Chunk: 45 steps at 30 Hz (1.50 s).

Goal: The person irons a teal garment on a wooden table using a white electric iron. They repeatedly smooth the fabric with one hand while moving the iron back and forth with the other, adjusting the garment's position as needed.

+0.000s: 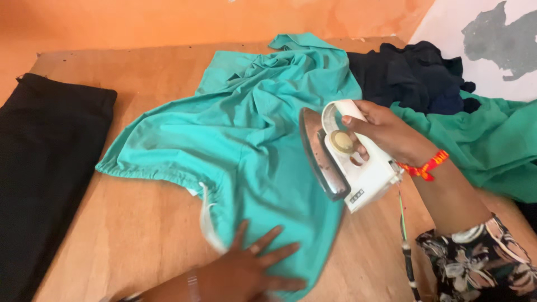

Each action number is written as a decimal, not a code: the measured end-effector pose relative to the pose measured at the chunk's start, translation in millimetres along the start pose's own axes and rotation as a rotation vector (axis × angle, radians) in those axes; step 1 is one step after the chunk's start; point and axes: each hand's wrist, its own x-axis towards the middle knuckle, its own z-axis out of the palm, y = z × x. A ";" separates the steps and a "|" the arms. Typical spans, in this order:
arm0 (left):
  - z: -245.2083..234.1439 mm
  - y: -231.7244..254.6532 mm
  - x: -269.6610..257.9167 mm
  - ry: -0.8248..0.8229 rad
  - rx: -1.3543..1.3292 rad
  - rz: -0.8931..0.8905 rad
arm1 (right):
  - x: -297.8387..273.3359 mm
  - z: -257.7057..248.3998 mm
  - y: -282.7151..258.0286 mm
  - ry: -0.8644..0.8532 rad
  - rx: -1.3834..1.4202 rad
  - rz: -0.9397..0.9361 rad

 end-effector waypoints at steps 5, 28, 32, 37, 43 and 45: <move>-53.6 -45.2 -73.5 -0.252 -0.181 -0.245 | 8.4 62.8 -7.9 -0.066 0.069 0.050; -154.1 -312.3 1.4 0.140 0.077 -1.399 | 119.3 -31.3 179.3 0.218 -1.226 0.404; -155.9 -337.9 5.1 0.245 0.242 -1.343 | 8.4 -28.9 155.0 0.149 -1.327 0.601; -144.5 -317.7 54.6 0.255 0.664 -1.245 | -66.0 1.3 92.7 -0.082 -1.496 0.628; -64.3 -183.0 30.0 0.347 0.079 -0.870 | 11.4 14.9 78.4 0.180 -1.144 -0.198; -50.0 -155.7 9.1 0.293 0.217 -0.820 | 54.6 25.1 111.5 -0.009 -1.025 -0.330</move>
